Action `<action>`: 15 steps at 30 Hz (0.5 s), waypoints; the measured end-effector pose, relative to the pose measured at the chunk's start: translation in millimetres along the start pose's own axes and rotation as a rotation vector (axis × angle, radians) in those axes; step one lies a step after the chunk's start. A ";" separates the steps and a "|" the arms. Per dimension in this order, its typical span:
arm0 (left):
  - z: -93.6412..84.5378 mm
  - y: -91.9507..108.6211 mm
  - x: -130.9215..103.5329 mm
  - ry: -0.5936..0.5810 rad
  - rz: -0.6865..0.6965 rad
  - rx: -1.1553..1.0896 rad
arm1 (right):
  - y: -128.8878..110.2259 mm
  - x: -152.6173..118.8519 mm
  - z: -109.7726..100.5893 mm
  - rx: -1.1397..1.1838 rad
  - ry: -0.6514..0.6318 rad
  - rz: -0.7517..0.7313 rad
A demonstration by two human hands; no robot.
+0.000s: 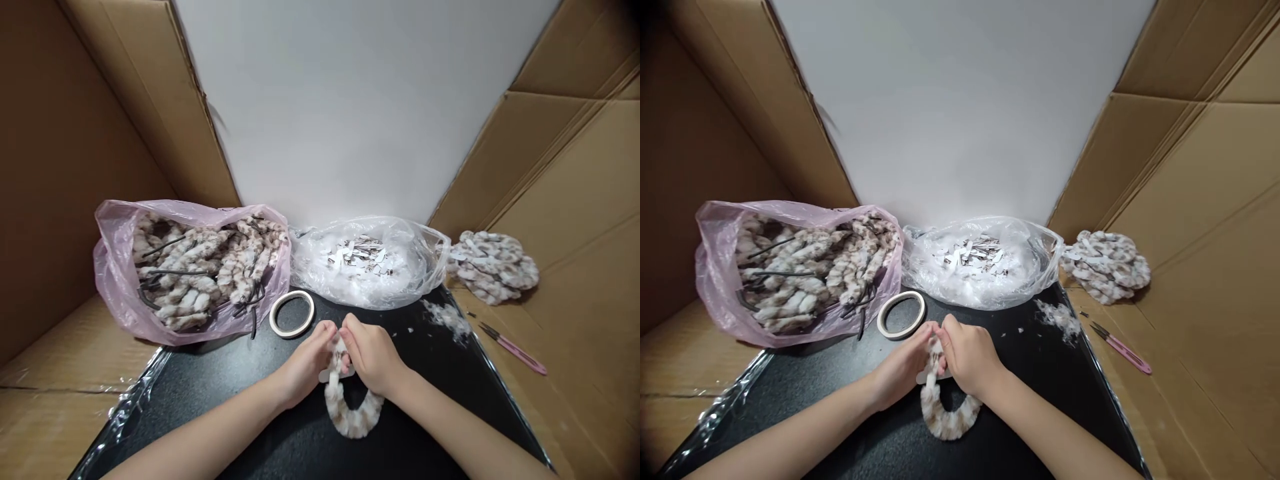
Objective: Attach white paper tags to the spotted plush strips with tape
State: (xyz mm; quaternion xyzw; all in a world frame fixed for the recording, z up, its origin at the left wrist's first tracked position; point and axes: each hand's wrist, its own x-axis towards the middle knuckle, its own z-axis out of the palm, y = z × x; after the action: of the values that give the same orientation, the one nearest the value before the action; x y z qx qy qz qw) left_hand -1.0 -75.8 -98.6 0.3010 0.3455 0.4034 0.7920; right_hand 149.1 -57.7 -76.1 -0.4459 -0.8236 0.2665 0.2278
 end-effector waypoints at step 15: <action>-21.9 11.9 3.7 -0.251 -0.071 0.126 | 7.4 7.8 20.8 0.598 0.105 0.072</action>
State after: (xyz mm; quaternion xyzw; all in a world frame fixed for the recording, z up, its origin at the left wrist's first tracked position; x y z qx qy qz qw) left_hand -21.9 -62.5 -103.4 0.3858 0.2786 0.3120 0.8223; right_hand 137.0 -52.5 -95.4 -0.4011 -0.6794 0.4816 0.3816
